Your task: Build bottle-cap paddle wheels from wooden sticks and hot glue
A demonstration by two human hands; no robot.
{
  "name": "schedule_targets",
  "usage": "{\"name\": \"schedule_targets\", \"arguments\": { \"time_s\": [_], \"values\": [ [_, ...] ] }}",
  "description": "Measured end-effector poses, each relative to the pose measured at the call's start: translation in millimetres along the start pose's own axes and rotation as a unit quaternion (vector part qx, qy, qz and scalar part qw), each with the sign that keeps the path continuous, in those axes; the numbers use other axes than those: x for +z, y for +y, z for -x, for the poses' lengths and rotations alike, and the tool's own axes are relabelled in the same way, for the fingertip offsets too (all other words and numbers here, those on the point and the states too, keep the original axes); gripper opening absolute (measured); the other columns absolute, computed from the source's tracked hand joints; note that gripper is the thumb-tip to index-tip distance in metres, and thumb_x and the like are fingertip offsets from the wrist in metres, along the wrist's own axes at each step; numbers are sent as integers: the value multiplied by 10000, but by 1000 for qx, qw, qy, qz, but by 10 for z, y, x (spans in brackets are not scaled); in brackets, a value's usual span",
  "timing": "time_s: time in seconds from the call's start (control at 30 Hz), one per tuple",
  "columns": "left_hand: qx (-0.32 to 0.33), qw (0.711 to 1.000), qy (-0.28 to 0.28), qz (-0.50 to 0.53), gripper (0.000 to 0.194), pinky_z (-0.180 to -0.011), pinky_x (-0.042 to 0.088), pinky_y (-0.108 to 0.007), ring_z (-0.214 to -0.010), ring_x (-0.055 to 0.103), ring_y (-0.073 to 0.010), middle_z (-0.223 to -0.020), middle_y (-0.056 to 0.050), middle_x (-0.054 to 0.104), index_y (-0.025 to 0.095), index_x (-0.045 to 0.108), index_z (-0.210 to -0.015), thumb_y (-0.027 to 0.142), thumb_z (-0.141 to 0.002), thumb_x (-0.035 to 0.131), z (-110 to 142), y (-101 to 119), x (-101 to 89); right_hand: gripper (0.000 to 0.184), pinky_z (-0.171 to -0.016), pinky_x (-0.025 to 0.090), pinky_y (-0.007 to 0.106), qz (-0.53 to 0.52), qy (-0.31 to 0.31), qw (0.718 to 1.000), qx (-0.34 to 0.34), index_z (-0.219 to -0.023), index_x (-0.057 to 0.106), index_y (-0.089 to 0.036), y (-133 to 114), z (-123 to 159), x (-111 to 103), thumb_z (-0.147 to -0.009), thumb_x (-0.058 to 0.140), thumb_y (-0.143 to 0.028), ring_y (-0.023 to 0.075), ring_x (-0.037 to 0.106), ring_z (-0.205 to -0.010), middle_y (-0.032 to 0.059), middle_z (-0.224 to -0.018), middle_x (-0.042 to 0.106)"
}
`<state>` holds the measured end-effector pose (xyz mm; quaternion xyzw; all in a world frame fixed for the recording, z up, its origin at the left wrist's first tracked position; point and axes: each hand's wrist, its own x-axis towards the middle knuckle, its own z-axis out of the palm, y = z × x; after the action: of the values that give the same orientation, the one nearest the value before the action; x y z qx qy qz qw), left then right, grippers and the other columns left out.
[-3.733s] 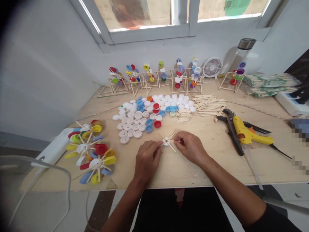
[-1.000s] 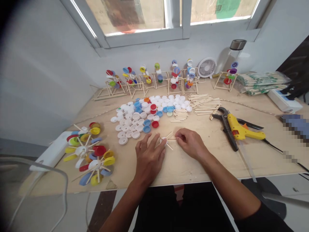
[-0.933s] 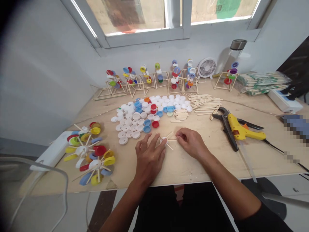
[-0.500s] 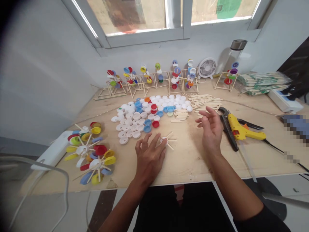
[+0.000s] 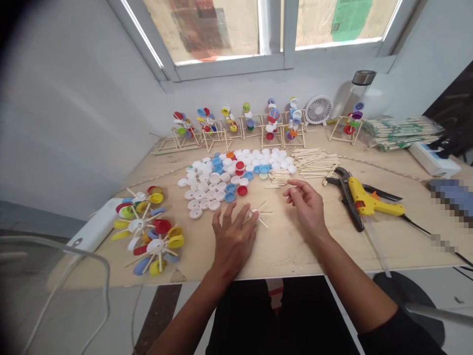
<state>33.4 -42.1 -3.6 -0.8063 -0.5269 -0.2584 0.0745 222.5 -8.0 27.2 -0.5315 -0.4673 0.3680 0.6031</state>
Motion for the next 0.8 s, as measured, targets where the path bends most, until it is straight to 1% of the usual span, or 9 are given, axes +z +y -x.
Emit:
{"name": "schedule_targets", "arguments": {
  "time_s": [0.17,0.37,0.47,0.57,0.63,0.73,0.8],
  "values": [
    [0,1000,-3,-2,292,-1037,193,-567,-1249,406,-318,-1252,-37,597,291,638,-1062,192,-798,562,0,10,-2,261,-613,441,264,30,-34,999,8,-960,637,-168,35,8,12,-798,570,-361,107,532,-620,19,-732,639],
    [4,1000,3,-1,291,-1031,209,-572,-1240,421,-311,-1245,-51,598,290,638,-1066,190,-803,563,10,16,8,294,-596,438,260,47,-33,998,5,-963,625,-154,92,-9,-5,-797,561,-387,111,530,-611,22,-716,630],
    [11,1000,9,8,297,-1033,213,-556,-1234,426,-302,-1245,-53,598,285,627,-1092,209,-816,552,16,17,5,300,-599,436,256,46,-38,998,6,-959,622,-152,112,-7,-5,-792,563,-393,110,527,-607,16,-701,626],
    [9,999,20,33,332,-1032,224,-531,-1212,444,-289,-1195,-52,627,269,615,-1121,185,-807,547,23,12,-25,314,-605,439,257,43,-37,998,10,-962,624,-152,130,-2,-6,-782,571,-404,111,529,-605,16,-698,632],
    [-6,997,39,60,325,-1025,245,-504,-1185,466,-273,-1139,-53,652,247,619,-1116,169,-813,533,31,-6,-53,325,-600,436,256,40,-32,999,14,-957,625,-150,146,-2,-8,-776,574,-415,110,527,-600,16,-694,632],
    [-48,992,68,96,262,-994,297,-458,-1124,502,-252,-1057,-57,678,212,648,-1052,164,-837,506,33,-60,-85,346,-584,427,252,38,-28,999,17,-946,626,-143,177,-9,-10,-775,566,-437,110,521,-592,19,-684,628],
    [-67,990,72,102,243,-966,326,-444,-1091,517,-249,-1024,-57,685,208,662,-1014,154,-839,501,10,-105,-95,361,-581,425,254,39,-27,999,18,-942,628,-139,196,-14,-9,-773,563,-451,111,517,-588,23,-682,627]
  ]
}}
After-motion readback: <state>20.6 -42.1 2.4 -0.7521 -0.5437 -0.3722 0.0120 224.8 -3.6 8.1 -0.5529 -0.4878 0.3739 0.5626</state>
